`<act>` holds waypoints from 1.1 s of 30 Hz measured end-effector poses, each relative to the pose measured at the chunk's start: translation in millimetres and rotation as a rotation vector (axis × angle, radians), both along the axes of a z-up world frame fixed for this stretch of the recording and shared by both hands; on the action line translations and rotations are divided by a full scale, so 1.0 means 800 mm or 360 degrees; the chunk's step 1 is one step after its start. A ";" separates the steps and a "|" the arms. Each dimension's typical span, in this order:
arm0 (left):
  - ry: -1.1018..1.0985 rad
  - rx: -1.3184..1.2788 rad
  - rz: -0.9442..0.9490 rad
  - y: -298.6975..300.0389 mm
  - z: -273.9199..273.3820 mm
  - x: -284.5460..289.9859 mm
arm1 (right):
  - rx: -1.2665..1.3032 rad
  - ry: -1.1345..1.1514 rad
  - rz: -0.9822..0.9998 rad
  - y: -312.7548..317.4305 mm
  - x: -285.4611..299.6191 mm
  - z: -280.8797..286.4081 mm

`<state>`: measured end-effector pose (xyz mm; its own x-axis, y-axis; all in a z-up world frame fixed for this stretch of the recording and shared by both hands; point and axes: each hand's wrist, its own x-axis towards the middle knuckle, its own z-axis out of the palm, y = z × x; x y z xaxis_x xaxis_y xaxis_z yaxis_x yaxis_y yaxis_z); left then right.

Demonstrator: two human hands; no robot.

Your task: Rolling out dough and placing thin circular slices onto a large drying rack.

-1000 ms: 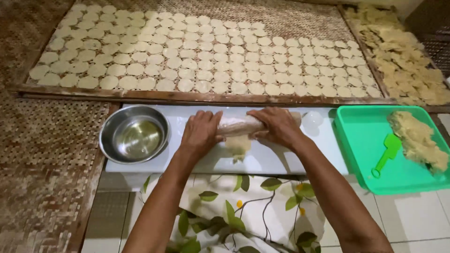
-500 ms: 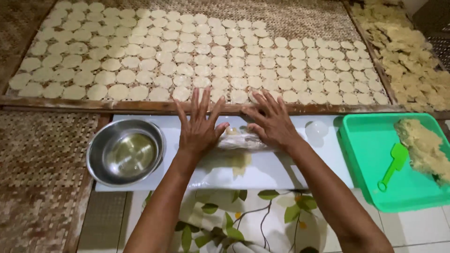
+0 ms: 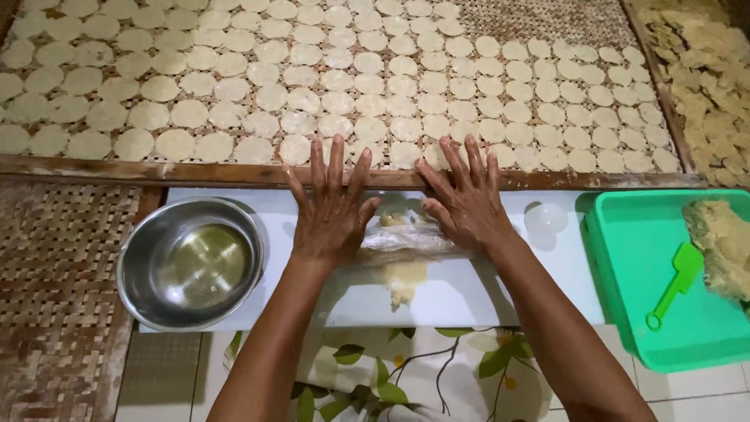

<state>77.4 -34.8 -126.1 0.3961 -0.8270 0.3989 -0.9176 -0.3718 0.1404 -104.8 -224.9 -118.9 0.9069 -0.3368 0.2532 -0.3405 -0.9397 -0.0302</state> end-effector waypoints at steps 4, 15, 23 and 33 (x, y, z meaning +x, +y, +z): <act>-0.0008 -0.0040 -0.0005 0.010 -0.009 -0.013 | 0.0091 0.0034 -0.0056 0.017 -0.016 0.001; 0.0093 0.0261 0.0048 0.062 -0.011 -0.073 | -0.0020 -0.0016 -0.0146 0.076 -0.069 -0.005; -0.0031 -0.0142 0.0071 0.097 -0.010 -0.119 | 0.0028 -0.0207 -0.0235 0.117 -0.104 -0.020; 0.0183 0.0015 0.0091 -0.005 0.026 -0.016 | 0.0172 0.0028 -0.0381 0.022 0.002 0.007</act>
